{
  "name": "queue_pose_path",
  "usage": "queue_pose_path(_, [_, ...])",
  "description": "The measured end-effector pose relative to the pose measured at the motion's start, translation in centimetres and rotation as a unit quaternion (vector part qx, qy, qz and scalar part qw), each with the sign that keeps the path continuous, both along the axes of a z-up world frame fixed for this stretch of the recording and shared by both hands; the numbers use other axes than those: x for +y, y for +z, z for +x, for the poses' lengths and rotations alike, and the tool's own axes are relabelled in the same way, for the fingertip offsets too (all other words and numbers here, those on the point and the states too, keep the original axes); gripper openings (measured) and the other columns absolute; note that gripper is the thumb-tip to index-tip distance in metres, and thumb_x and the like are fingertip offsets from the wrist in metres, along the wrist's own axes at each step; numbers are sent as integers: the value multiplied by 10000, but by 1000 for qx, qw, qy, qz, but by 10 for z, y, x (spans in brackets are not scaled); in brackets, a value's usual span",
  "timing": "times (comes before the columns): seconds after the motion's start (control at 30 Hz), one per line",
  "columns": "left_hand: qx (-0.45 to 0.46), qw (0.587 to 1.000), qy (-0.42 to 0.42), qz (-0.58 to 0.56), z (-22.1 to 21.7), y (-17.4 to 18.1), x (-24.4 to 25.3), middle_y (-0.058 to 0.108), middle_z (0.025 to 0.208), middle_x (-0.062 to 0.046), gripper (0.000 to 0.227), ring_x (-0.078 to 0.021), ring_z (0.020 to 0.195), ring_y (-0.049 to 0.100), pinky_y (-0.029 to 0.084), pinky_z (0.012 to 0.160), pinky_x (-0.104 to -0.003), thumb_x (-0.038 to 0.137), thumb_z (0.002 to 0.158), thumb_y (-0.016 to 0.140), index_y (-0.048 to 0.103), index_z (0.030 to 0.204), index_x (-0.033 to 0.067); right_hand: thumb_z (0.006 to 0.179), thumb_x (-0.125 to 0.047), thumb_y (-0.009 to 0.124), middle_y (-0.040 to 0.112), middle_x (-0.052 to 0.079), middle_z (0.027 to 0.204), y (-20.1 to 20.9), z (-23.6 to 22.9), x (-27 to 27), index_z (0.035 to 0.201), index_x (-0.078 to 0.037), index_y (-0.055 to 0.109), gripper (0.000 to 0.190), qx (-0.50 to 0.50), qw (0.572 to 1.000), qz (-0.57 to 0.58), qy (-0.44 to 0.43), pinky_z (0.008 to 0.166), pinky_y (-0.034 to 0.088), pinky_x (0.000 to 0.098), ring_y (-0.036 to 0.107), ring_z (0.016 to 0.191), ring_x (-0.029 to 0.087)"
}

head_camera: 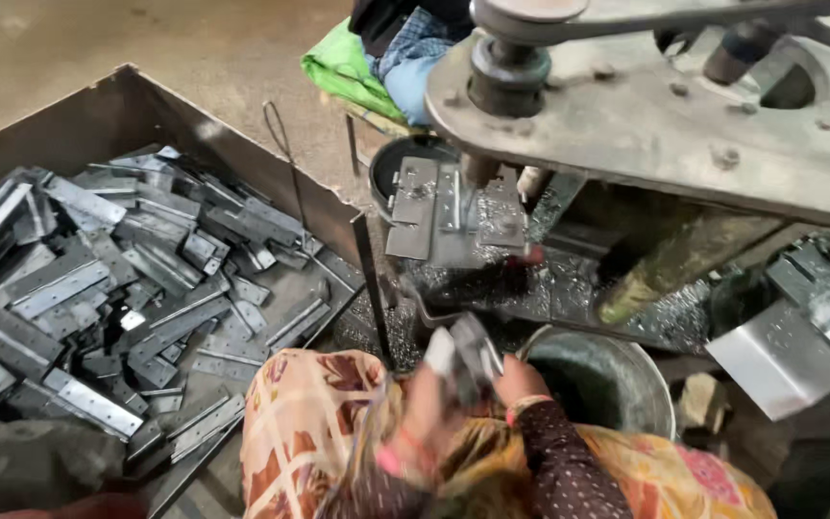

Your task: The person operates a manual press machine to process metal pieces. They pick up metal pieces from a bin, place them into the machine, and pull a lever to activate the press. The processed pieces are then dropped back into the bin.

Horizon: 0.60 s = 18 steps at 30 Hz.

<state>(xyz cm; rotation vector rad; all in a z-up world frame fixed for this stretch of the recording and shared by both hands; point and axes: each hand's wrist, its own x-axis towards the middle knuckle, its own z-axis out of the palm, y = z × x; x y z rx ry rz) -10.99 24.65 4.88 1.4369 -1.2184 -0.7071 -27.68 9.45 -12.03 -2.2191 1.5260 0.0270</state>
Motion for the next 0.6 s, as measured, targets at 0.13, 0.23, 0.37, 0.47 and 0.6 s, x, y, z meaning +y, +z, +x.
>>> queue_pose_path(0.13, [-114, 958, -151, 214, -36, 3, 45, 698, 1190, -209, 334, -407, 1125, 653, 509, 930, -456, 323, 1073, 539, 696, 1229, 73, 892, -499, 699, 727, 211, 1020, 66, 29, -45, 1053, -60, 654, 469, 84, 995, 59, 7, 831, 548, 528, 696, 973, 431])
queue_pose_path(0.23, [-388, 910, -93, 115, -22, 22, 32, 593, 1354, -195, 286, -388, 1120, 616, 504, 907, -496, 142, 990, 563, 635, 1248, 41, 880, -508, 712, 723, 218, 1052, 87, 36, -45, 1054, -68, 681, 474, 87, 996, 17, 32, 850, 541, 525, 679, 1003, 441])
queue_pose_path(0.37, [-363, 922, 64, -117, -1, 60, 20, 585, 1313, -249, 434, -394, 1128, 590, 509, 909, -469, 143, 845, 645, 645, 1252, -9, 921, -460, 660, 727, 234, 1044, 55, 20, -2, 1095, -68, 649, 429, 23, 999, 31, -24, 825, 554, 536, 690, 993, 446])
queue_pose_path(0.47, [-402, 889, 124, -183, 21, 68, -8, 583, 1361, -233, 428, -378, 1184, 574, 493, 973, -472, 166, 939, 637, 621, 1328, -14, 945, -497, 643, 739, 229, 1032, 39, 25, -14, 1112, -65, 639, 463, 47, 999, 4, -5, 833, 557, 532, 701, 988, 432])
queue_pose_path(0.6, [-468, 867, 161, -66, 63, 45, -87, 586, 1351, -177, 395, -365, 1321, 538, 402, 1090, -531, 252, 956, 609, 685, 1254, 2, 907, -495, 690, 748, 204, 1060, 65, 33, -42, 1176, -48, 637, 525, 79, 993, 92, 7, 850, 587, 499, 753, 990, 375])
